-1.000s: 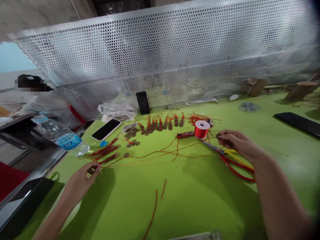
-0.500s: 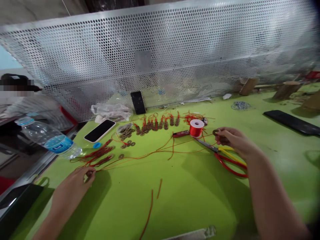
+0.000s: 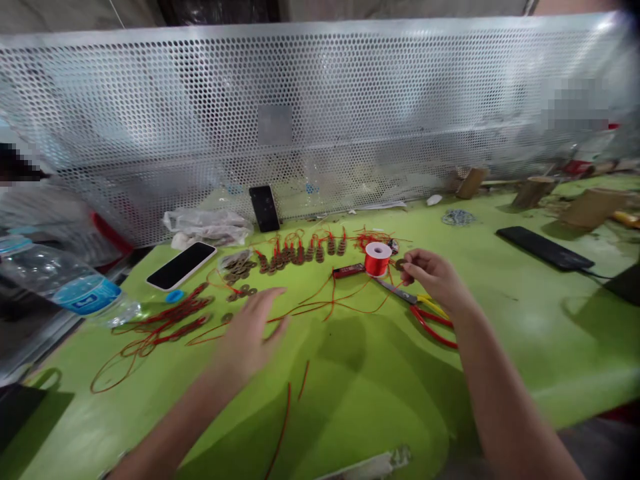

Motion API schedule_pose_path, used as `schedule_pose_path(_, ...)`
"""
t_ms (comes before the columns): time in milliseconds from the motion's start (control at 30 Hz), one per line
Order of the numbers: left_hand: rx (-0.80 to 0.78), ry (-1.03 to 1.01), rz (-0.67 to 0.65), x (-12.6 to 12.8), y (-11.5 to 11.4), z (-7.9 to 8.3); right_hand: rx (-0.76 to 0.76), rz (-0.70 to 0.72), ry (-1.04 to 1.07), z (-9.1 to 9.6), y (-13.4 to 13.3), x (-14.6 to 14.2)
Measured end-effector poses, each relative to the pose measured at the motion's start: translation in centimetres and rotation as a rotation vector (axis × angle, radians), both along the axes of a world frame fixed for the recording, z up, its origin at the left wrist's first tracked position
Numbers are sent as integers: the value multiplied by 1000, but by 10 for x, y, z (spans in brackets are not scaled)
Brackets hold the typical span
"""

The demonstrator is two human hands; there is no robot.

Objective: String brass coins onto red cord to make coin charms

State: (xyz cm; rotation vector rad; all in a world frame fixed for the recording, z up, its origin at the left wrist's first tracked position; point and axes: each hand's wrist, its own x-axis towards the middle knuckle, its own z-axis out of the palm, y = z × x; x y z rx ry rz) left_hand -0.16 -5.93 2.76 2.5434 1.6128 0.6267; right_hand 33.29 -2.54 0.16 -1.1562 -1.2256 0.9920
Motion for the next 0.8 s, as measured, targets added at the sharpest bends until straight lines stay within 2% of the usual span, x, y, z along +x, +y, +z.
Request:
schedule_pose_path(100,-136,-188,-238,78,16,1,54,19,-4,3,-3,-4)
schedule_pose_path(167,-207,-303,-351,120,28,-3,74,25,-10,4,-4,-6)
schedule_pose_path(233,-236,-398,-434,150,38,-9,88,39,-20,5,-4,-8)
schedule_pose_path(300,-252,-472,-493,167,44,-16,96,56,-28,5,-3,-10)
schedule_pose_path(367,-316,-513,-509,172,45,-20,101,68,-36,4,-2,-12)
schedule_pose_path(467,-385,-519,-468,167,43,-22,94,87,-43,3,0,-15)
schedule_pose_path(600,-330,-409,-402,156,47,-15,35,105,-10,4,-1,-16)
schedule_pose_path(800,-205,-429,-445,149,62,-9,-17,110,15,4,-1,-17)
